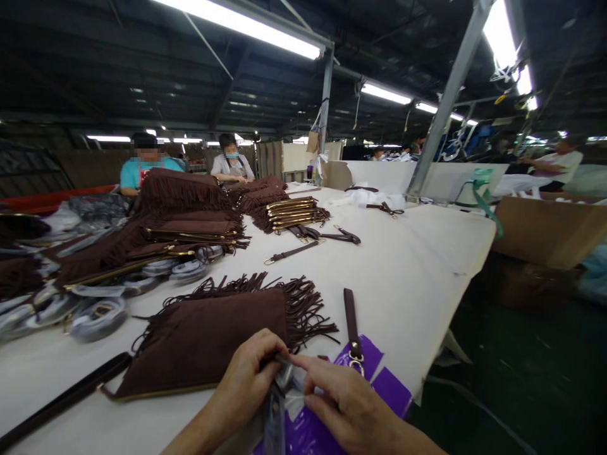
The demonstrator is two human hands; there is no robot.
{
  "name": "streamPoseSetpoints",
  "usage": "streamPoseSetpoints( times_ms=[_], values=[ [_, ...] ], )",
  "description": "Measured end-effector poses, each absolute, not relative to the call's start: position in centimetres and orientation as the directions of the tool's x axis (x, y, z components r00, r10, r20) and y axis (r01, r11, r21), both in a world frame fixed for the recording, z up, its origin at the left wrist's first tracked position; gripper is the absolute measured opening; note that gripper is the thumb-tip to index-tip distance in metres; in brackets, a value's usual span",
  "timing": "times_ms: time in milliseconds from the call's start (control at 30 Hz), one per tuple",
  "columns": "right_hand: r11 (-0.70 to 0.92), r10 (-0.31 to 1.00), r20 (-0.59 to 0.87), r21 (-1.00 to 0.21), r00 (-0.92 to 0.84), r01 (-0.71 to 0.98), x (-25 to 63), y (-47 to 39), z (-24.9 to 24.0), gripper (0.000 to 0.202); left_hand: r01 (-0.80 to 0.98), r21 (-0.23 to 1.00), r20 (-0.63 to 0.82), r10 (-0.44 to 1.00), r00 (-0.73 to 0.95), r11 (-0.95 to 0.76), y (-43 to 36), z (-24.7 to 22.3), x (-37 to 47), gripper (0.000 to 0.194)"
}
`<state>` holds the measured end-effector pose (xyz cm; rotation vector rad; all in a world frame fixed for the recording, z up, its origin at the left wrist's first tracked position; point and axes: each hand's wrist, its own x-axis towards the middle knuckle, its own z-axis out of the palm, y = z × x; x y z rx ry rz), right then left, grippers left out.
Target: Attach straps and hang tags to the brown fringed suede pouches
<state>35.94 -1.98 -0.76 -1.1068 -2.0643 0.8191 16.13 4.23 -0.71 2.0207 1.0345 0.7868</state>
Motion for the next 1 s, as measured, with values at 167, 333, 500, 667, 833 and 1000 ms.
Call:
streamPoseSetpoints(
  times_ms=[167, 333, 500, 667, 833, 1000],
  values=[
    [0.334, 0.928, 0.186, -0.8, -0.323, 0.499, 36.8, -0.9, -0.1, 0.009, 0.503, 0.717, 0.228, 0.845, 0.483, -0.482, 3.6, -0.9, 16.5, 0.009],
    [0.403, 0.913, 0.322, -0.608, -0.252, 0.684, 37.4, 1.1, 0.2, 0.014, 0.589, 0.674, 0.207, 0.879, 0.429, -0.446, 3.6, -1.5, 17.0, 0.012],
    [0.459, 0.878, 0.364, -0.456, -0.31, 0.763, 37.3, 2.1, -0.5, 0.014, 0.575, 0.686, 0.216, 0.88, 0.423, -0.445, 3.8, -1.7, 17.0, 0.012],
    [0.458, 0.879, 0.368, -0.469, -0.303, 0.755, 37.2, 2.7, -0.7, 0.013, 0.566, 0.699, 0.223, 0.885, 0.408, -0.437, 3.7, -1.8, 17.0, 0.012],
    [0.47, 0.876, 0.339, -0.445, -0.342, 0.762, 37.1, 3.0, -0.5, 0.016, 0.556, 0.71, 0.227, 0.889, 0.398, -0.431, 3.8, -1.8, 17.1, 0.013],
    [0.468, 0.877, 0.321, -0.398, -0.359, 0.789, 36.7, 3.2, -0.4, 0.014, 0.547, 0.71, 0.239, 0.883, 0.403, -0.442, 3.7, -1.8, 17.0, 0.014]
  ],
)
